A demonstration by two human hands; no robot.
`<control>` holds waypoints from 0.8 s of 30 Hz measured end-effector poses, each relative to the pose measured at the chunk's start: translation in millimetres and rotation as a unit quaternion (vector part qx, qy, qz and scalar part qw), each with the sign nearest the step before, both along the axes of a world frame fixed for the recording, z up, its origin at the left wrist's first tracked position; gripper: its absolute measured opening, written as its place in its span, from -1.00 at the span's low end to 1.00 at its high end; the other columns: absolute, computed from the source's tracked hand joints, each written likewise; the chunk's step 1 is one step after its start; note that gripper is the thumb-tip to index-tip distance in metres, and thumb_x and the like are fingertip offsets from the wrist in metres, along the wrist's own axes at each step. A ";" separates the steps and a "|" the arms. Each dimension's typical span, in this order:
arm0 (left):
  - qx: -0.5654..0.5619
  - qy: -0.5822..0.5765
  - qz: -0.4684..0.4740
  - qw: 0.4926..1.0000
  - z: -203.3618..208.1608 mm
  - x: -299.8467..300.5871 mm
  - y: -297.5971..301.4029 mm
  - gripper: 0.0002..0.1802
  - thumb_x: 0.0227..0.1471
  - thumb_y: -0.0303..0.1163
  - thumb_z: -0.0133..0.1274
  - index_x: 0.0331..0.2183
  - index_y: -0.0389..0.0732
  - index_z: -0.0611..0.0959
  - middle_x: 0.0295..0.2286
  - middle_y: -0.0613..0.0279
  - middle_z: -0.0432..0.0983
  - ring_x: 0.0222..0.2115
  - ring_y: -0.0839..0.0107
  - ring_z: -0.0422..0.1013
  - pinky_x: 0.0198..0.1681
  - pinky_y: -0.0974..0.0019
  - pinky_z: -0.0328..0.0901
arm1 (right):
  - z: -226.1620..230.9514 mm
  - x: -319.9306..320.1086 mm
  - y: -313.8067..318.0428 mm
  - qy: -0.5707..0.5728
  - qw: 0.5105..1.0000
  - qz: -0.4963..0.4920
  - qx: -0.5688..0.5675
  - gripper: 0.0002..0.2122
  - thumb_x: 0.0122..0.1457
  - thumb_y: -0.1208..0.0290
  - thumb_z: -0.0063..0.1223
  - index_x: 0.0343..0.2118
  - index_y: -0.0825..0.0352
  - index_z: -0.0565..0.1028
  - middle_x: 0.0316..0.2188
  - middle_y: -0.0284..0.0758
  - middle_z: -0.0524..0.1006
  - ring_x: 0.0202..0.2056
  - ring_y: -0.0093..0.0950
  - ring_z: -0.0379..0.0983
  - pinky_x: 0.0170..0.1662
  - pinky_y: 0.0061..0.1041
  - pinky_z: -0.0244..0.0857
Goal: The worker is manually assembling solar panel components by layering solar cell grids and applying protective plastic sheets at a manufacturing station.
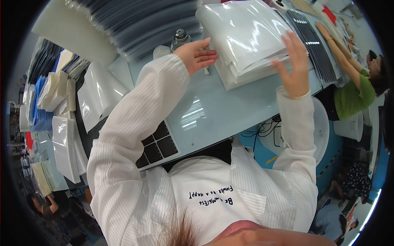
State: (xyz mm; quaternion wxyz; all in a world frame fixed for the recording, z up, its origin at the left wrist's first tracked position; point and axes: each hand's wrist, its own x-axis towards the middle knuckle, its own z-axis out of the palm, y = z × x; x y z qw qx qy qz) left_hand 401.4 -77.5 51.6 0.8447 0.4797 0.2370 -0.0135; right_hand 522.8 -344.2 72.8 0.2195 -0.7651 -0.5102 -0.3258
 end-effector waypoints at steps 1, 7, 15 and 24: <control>-0.017 0.024 0.004 1.000 4.6 4.3 -4.0 -0.39 0.09 -0.25 0.09 0.04 -0.42 0.30 -0.12 -0.08 0.36 -0.11 0.22 0.40 0.03 0.24 0.34 | 0.1 -14.5 5.2 -0.001 1.000 -0.002 -0.001 -0.44 0.12 0.07 0.09 0.11 0.30 0.36 0.13 -0.15 0.33 0.16 -0.19 0.21 0.21 -0.19 -0.01; 0.043 0.053 -0.003 0.998 5.2 20.4 -9.2 -0.48 0.08 -0.26 0.11 -0.02 -0.35 0.37 -0.23 0.06 0.46 -0.19 0.32 0.43 -0.07 0.32 0.40 | 2.4 -33.3 16.9 0.089 0.989 0.076 -0.089 -0.39 -0.08 0.29 0.28 0.10 0.27 0.37 0.06 -0.23 0.41 0.11 -0.27 0.31 0.22 -0.12 -0.03; 0.073 0.021 0.067 0.995 11.4 12.9 -7.9 -0.61 0.03 -0.36 0.17 -0.12 -0.30 0.48 -0.32 0.17 0.53 -0.38 0.44 0.49 -0.27 0.40 0.42 | 11.3 -19.7 25.6 0.074 0.988 0.132 -0.038 -0.64 -0.05 0.44 0.25 -0.14 0.34 0.51 -0.22 -0.26 0.57 -0.14 -0.33 0.49 0.06 -0.29 0.25; 0.130 0.007 0.003 0.991 30.6 4.5 -34.4 -0.64 0.04 -0.27 0.18 -0.18 -0.25 0.50 -0.44 0.33 0.52 -0.50 0.60 0.43 -0.41 0.53 0.34 | 4.5 -13.2 35.1 -0.070 0.986 0.149 0.016 -0.65 -0.13 0.65 0.21 -0.19 0.40 0.51 -0.21 -0.20 0.57 -0.22 -0.27 0.53 -0.22 -0.44 0.44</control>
